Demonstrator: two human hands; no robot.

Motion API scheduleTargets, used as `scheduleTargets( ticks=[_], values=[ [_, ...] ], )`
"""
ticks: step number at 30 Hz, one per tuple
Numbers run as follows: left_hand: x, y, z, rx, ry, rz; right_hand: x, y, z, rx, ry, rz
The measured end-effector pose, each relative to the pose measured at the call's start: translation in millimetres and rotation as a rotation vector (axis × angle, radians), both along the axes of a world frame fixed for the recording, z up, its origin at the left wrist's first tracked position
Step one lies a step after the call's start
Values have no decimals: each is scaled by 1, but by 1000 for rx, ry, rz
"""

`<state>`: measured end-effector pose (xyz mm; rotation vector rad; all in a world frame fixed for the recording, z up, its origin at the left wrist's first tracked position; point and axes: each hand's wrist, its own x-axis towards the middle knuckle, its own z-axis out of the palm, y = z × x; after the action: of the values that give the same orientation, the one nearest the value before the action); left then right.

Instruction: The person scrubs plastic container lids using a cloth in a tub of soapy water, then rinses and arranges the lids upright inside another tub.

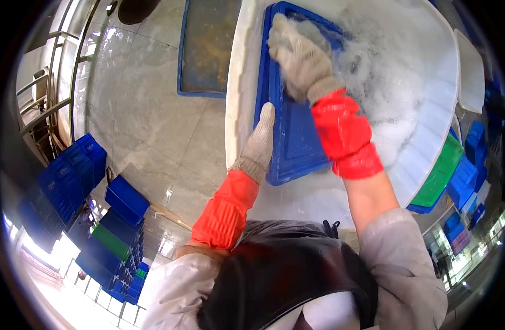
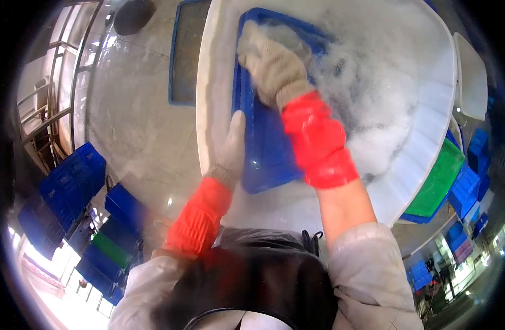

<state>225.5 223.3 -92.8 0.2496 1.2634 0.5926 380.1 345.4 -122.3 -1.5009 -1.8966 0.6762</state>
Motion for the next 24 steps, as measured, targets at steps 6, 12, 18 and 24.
scheduleTargets(
  ticks=[6,12,18,24],
  values=[
    [6,9,28,-116,-165,-16,79,-9,-37,-510,22,-258],
    [21,21,29,622,597,-213,71,-163,-13,-589,-436,-2],
    [19,2,65,591,580,-316,-4,-202,72,-344,13,-22],
    [-20,-47,106,437,477,-127,-34,-102,108,-56,-67,63]
  ],
)
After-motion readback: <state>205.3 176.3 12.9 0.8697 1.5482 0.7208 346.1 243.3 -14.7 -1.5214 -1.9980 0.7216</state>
